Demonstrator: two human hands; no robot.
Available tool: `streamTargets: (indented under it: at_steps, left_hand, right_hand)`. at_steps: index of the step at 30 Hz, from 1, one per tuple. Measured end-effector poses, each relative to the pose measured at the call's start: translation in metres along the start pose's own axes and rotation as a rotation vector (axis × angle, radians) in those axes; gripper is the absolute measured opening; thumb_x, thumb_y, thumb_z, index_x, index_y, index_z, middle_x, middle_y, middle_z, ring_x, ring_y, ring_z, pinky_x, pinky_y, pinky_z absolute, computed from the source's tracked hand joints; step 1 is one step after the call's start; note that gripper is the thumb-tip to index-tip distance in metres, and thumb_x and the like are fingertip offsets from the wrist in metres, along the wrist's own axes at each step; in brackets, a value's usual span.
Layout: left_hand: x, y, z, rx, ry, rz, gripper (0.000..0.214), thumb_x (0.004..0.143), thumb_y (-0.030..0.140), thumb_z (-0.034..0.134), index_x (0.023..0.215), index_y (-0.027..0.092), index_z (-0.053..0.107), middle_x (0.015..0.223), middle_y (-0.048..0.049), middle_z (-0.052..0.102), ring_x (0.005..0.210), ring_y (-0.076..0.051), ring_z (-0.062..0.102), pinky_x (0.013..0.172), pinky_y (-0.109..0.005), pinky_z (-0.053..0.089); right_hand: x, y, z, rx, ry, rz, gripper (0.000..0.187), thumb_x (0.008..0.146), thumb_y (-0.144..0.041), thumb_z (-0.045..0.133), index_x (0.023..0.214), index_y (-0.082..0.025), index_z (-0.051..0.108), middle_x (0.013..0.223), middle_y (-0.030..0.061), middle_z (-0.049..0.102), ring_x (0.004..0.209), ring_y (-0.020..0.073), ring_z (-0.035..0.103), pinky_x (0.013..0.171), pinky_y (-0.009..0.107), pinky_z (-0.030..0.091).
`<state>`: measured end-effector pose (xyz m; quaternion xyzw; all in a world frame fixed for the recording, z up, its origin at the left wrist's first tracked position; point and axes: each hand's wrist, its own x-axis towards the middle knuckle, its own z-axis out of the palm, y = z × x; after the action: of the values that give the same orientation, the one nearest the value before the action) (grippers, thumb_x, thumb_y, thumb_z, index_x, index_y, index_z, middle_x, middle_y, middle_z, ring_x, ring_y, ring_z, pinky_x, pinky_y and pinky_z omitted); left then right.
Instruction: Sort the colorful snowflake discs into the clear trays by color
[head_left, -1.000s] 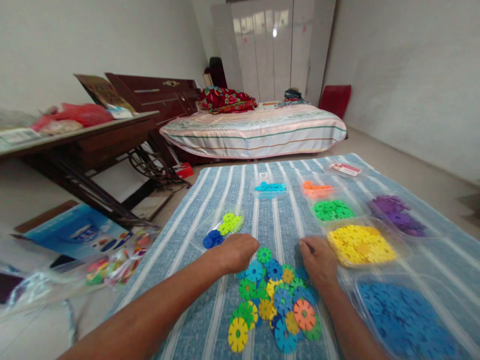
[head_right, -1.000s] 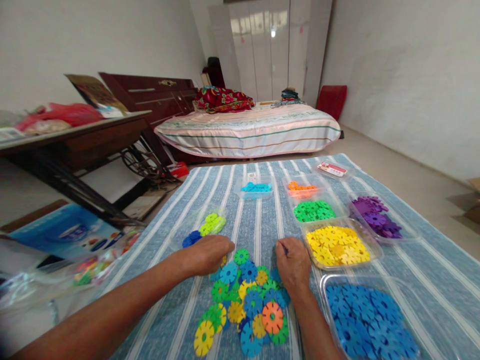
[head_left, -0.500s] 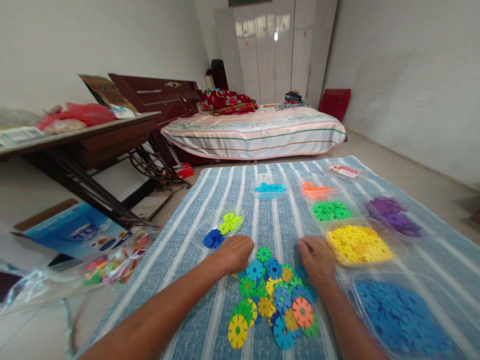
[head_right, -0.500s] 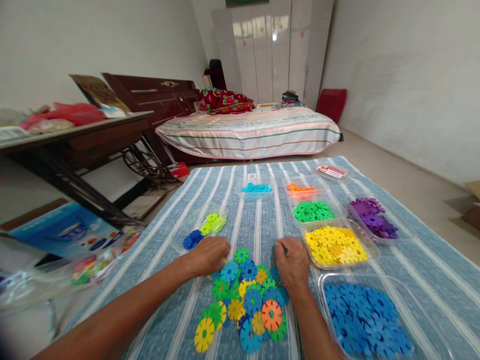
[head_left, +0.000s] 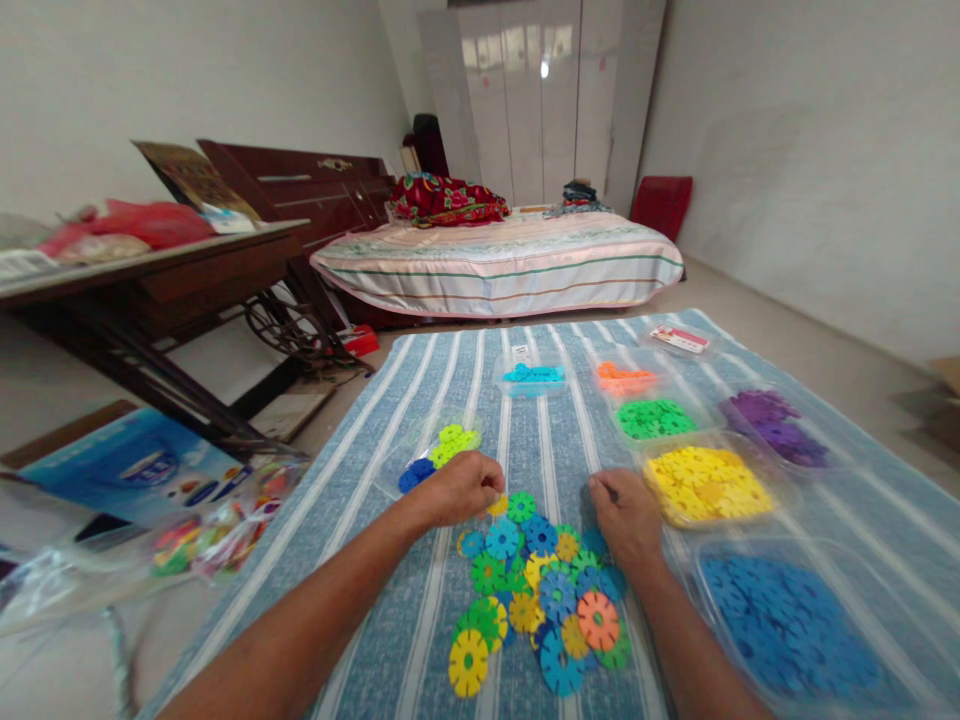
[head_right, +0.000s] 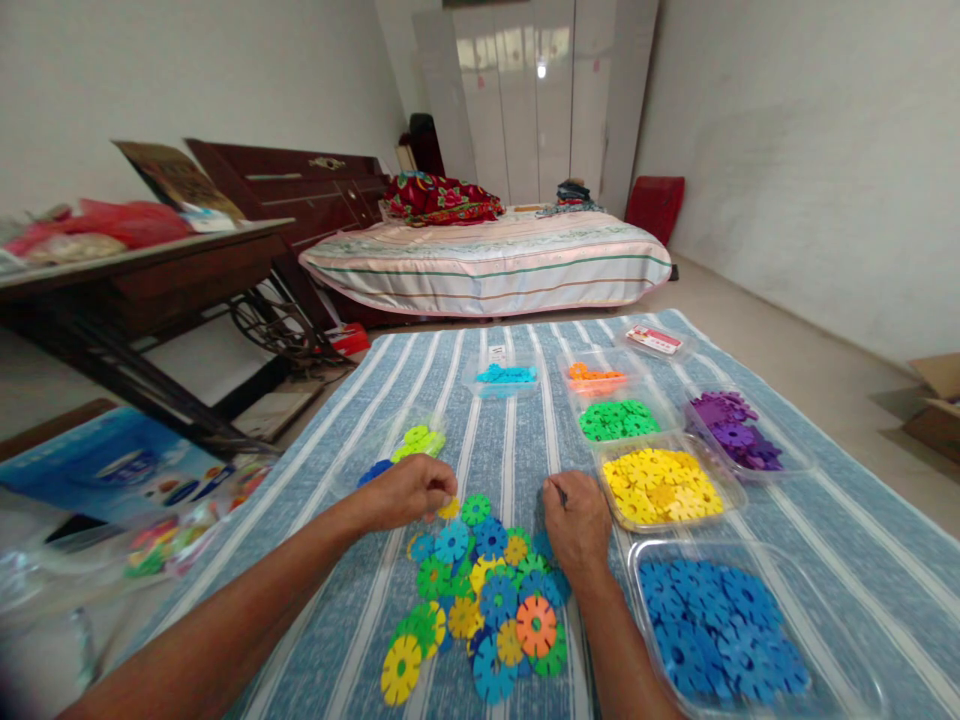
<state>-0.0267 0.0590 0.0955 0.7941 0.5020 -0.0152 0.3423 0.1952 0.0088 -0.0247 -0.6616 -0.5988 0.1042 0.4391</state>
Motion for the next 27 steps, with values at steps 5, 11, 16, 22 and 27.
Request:
streamTargets:
  at_steps: [5,11,16,22,27]
  left_hand:
    - [0.001,0.004,0.006,-0.230,-0.013,-0.044,0.011,0.064,0.022,0.048,0.067,0.016,0.057,0.048,0.0044,0.054,0.049,-0.012,0.053,0.053,-0.021,0.040]
    - [0.005,0.009,0.013,-0.369,-0.018,-0.071,0.012,0.063,0.026,0.051,0.068,0.016,0.056,0.047,0.0052,0.053,0.046,-0.010,0.049,0.049,-0.020,0.040]
    - [0.011,0.014,0.019,-0.354,-0.040,-0.038,0.014,0.064,0.028,0.052,0.070,0.016,0.057,0.048,0.0054,0.053,0.046,-0.010,0.050,0.048,-0.020,0.040]
    - [0.018,0.030,0.024,-0.441,-0.030,-0.015,0.014,0.065,0.026,0.053,0.071,0.016,0.058,0.047,0.0058,0.053,0.046,-0.010,0.052,0.049,-0.020,0.041]
    - [0.034,0.062,0.031,-0.515,-0.023,0.062,0.011,0.066,0.022,0.053,0.072,0.014,0.059,0.048,0.0054,0.054,0.046,-0.009,0.052,0.048,-0.019,0.042]
  right_hand:
    - [0.001,0.000,0.001,0.014,-0.003,0.006,0.028,0.081,-0.034,0.044,0.069,-0.018,0.064,0.071,0.0036,0.062,0.073,0.0174,0.053,0.070,0.028,0.037]
    - [0.002,0.000,0.002,0.010,0.016,-0.002,0.026,0.080,-0.031,0.045,0.069,-0.019,0.065,0.071,0.0034,0.062,0.074,0.0169,0.052,0.071,0.028,0.037]
    - [0.004,-0.004,0.001,0.021,0.020,0.004,0.025,0.080,-0.029,0.044,0.069,-0.019,0.064,0.071,0.0030,0.062,0.073,0.0165,0.052,0.070,0.027,0.038]
    - [0.006,-0.005,0.001,0.013,0.023,0.004,0.024,0.080,-0.028,0.044,0.069,-0.019,0.064,0.071,0.0026,0.062,0.074,0.0158,0.053,0.070,0.027,0.037]
    - [0.003,-0.006,0.002,-0.013,0.028,0.020,0.024,0.080,-0.030,0.044,0.069,-0.019,0.063,0.070,0.0030,0.062,0.072,0.0169,0.054,0.066,0.027,0.038]
